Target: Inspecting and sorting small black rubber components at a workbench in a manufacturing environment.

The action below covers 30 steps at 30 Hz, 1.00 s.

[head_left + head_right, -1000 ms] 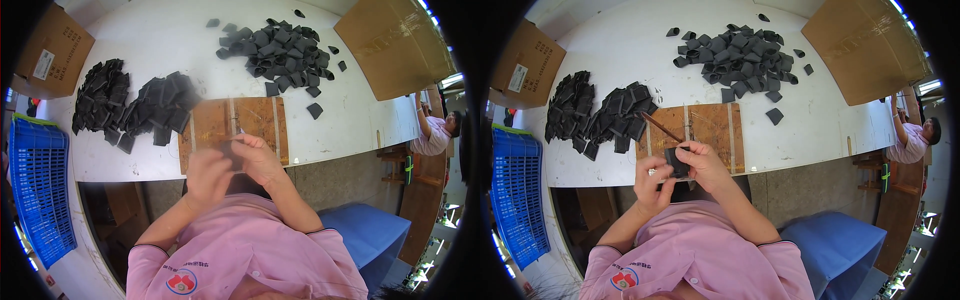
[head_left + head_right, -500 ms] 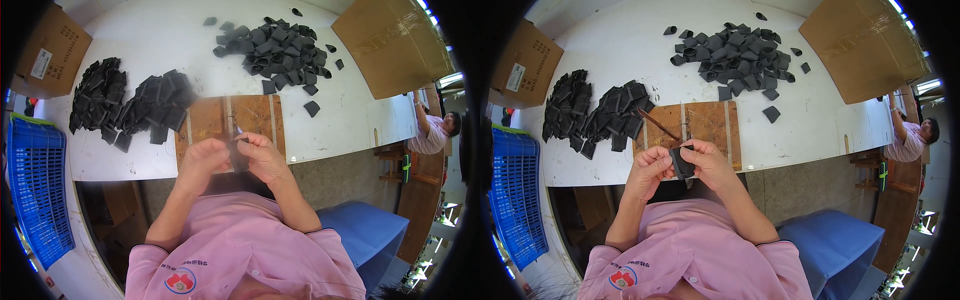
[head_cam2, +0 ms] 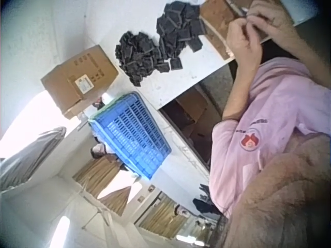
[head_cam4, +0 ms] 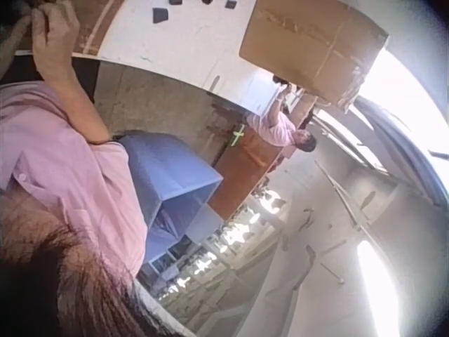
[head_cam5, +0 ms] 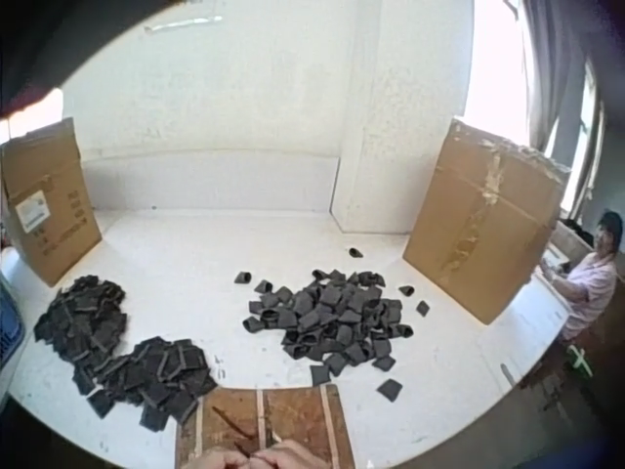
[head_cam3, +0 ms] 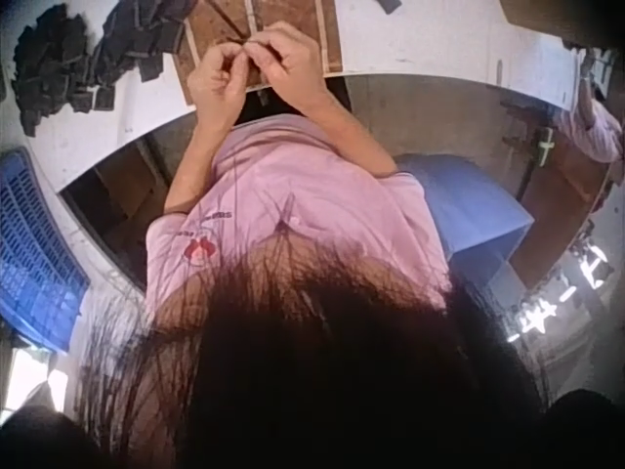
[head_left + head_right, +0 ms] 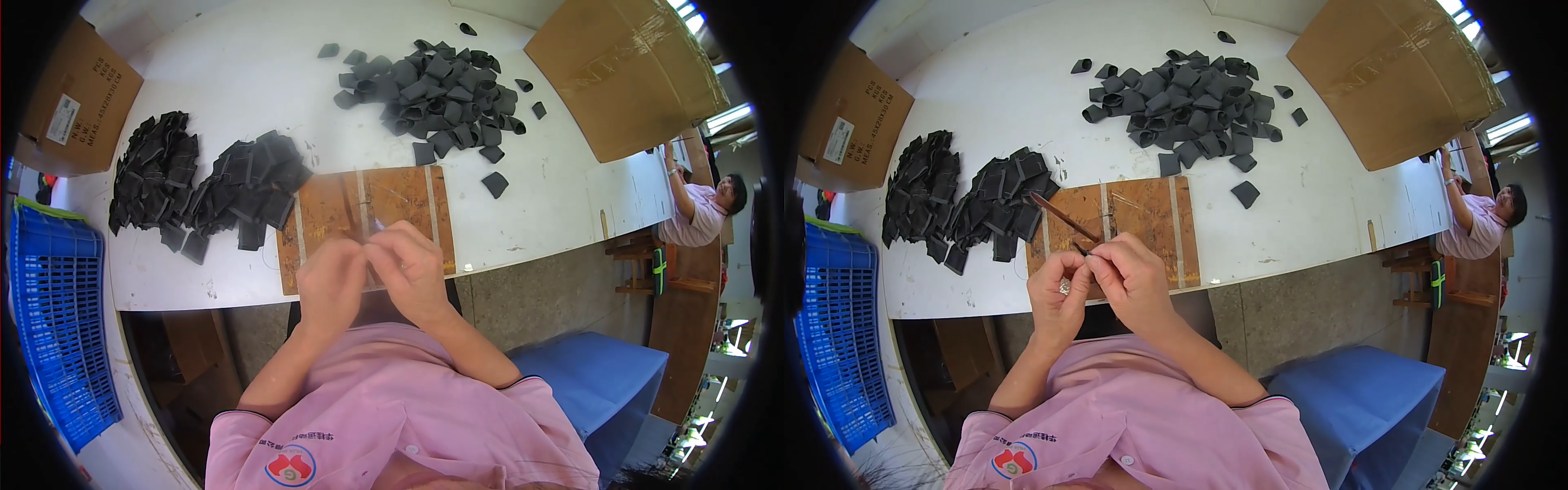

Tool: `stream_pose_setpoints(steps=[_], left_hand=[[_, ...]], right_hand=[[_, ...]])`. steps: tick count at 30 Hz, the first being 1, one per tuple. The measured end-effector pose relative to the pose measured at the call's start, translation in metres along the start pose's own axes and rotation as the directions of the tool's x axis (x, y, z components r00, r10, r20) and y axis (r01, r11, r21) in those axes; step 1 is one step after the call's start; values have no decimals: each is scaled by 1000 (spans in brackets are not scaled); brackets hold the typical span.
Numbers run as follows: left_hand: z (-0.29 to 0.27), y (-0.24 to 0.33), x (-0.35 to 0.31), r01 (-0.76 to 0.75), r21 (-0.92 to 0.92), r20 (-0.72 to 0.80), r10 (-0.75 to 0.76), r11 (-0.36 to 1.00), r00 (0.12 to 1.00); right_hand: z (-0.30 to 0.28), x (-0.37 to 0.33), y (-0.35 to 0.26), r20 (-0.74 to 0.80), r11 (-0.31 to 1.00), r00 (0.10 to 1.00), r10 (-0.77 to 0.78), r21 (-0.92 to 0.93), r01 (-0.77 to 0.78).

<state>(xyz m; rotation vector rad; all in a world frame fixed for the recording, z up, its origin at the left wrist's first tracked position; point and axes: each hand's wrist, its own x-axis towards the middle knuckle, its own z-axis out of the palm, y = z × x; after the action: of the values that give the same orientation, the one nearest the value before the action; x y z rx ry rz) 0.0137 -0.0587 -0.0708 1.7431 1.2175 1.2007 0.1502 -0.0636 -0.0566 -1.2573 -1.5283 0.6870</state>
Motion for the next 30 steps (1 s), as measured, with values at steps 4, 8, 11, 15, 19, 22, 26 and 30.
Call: stream_pose_setpoints(steps=[4, 8, 11, 15, 19, 22, 26, 30], left_hand=[[15, -5, -4, -142, 216, -171, 181, 966, 968], [19, -5, 5, 156, -345, -230, -245, 926, 942], [4, 3, 11, 418, -851, 181, -570, 317, 801], [-5, 8, 12, 517, -759, 287, -511, 395, 811], [11, 3, 12, 7, -33, -255, -16, 999, 967], [9, 12, 13, 169, -341, -223, -254, 925, 941], [-21, 36, 33, 268, -896, 123, -384, 353, 915], [-45, 44, 64, 398, -851, 436, -38, -342, 899]], right_hand=[[7, -3, 3, -11, 941, 987, -158, -305, 147], [13, -3, 9, -44, 858, 976, -212, -487, 164], [11, -1, 14, -86, 993, 996, 35, -109, -45], [3, 1, 18, 301, 409, 726, 618, 666, -624], [6, 2, 10, 558, -137, 702, 442, 815, -563], [-1, 12, -4, 551, 250, 711, 437, 685, -684], [-17, 41, -34, 427, 699, 842, 328, 490, -521], [-26, 78, -55, 419, 745, 883, 212, 516, -424]])
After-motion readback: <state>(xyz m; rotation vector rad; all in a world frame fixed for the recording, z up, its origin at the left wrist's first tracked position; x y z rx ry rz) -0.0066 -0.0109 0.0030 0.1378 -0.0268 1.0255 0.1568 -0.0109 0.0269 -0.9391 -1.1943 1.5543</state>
